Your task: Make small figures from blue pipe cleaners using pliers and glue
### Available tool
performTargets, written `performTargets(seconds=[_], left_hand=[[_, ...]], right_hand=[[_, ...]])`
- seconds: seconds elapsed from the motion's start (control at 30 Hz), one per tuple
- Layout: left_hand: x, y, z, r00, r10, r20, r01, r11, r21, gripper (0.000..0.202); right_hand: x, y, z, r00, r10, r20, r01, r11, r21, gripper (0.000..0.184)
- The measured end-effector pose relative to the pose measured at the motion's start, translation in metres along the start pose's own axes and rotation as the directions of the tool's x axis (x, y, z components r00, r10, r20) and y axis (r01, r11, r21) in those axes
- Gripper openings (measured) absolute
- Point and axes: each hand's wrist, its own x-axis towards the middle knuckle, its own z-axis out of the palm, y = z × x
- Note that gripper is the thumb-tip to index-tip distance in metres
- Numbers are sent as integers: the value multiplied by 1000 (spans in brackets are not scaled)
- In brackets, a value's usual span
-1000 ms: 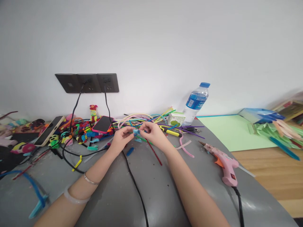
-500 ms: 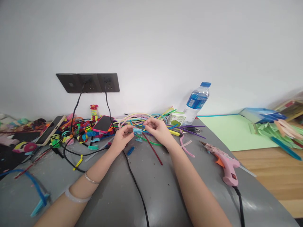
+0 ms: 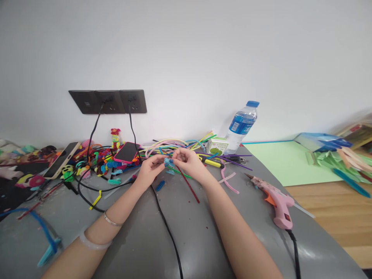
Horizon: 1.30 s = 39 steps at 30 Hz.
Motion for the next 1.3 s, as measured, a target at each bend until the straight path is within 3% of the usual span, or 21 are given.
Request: performTargets(seconds=[0.33,1.3], left_hand=[[-1,2,2,1000,19,13,-18,1000,-26,30],[-5,10,6,1000,6,-27,-5,999,37,27]], right_hand=[[-2,-1,0,999,51,-3,-50,990,133,39],[-2,-3,-3,998,59,33,-59,998,6,37]])
